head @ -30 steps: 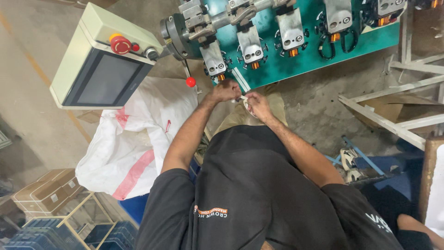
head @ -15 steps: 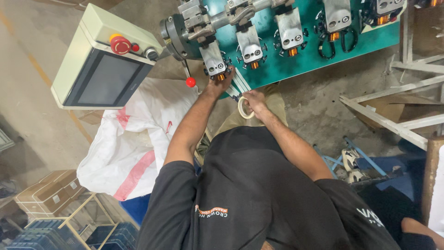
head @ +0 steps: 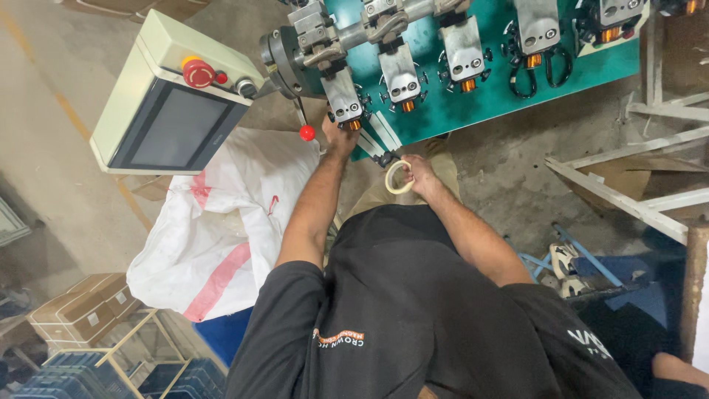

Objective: The person handles small electric motor components at a multi-spindle machine, wraps finished parts in plastic bags, and places the wrapped parts onto a cardboard-lined tray. They also operate the machine, cut material with scissors, and use a tape roll while moving parts between the machine, a blue crate, and the tray.

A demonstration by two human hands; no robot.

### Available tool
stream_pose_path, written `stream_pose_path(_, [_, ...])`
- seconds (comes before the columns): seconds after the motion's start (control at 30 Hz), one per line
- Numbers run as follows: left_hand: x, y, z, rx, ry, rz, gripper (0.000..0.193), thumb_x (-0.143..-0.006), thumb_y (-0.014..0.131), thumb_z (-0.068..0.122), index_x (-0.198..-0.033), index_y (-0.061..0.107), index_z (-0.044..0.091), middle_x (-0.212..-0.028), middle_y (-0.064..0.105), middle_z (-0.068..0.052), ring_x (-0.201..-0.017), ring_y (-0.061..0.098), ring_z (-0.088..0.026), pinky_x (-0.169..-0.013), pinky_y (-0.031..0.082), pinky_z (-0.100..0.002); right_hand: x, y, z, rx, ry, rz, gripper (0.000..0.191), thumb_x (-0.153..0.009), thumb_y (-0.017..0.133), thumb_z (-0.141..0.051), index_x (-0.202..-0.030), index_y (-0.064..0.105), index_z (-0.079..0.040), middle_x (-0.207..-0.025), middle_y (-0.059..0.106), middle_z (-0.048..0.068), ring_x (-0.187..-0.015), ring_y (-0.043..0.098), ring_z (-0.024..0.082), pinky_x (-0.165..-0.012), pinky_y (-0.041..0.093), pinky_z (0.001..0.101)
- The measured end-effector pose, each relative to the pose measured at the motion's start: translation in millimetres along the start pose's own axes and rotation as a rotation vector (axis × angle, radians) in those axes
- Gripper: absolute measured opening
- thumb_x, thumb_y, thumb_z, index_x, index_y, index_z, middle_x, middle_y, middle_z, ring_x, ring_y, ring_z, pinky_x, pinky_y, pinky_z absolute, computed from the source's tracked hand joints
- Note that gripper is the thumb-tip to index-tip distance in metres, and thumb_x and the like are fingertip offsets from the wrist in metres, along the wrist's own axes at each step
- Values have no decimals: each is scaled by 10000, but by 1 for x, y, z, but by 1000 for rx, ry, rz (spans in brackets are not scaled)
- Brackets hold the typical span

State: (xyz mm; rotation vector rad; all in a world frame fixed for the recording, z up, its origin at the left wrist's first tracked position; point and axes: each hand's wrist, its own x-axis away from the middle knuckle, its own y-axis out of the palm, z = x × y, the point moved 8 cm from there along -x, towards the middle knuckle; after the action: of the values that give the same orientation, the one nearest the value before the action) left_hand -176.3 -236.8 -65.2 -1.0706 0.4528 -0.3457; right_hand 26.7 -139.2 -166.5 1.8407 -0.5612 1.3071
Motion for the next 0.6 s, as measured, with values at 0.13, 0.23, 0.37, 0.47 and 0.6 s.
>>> stream_pose_path(0.13, [15,27,14,298,-62,-282,291,-762,923,314,-949,738,191,-890,735,14,-834,700,-165,-761,562,-349,16,-7,-12,336,-321,-39,262,-990,556,-178,-1184,650,-28,-686,586,34,-437,426,94,-384,323,265])
stream_pose_path(0.23, [94,84,21,693,-658,-1253,332,-819,856,397,-847,763,79,-726,614,-7,-673,567,-147,-595,490,-358,29,6,-16,373,-399,-221,358,-1013,495,-147,-1278,681,3,-763,655,49,-498,521,89,-435,392,253])
stream_pose_path(0.37, [101,77,18,829,-751,-983,257,-757,845,296,-884,780,82,-715,689,-22,-635,613,-170,-581,454,-357,34,28,-25,462,-451,-301,427,-938,515,-115,-1358,548,-181,-726,664,25,-463,517,67,-418,415,231])
stream_pose_path(0.47, [63,55,7,381,-350,-640,246,-757,851,288,-861,759,85,-764,740,-42,-721,704,-195,-672,554,-373,20,22,-22,381,-302,-74,237,-875,621,-67,-1088,530,-117,-625,594,79,-390,464,120,-329,332,283])
stream_pose_path(0.6, [17,28,-1,129,-224,-260,204,-821,783,268,-951,733,120,-881,768,-75,-829,717,-293,-722,561,-412,9,24,-17,360,-173,14,132,-951,696,-131,-1018,628,-40,-727,609,47,-473,452,77,-383,342,258])
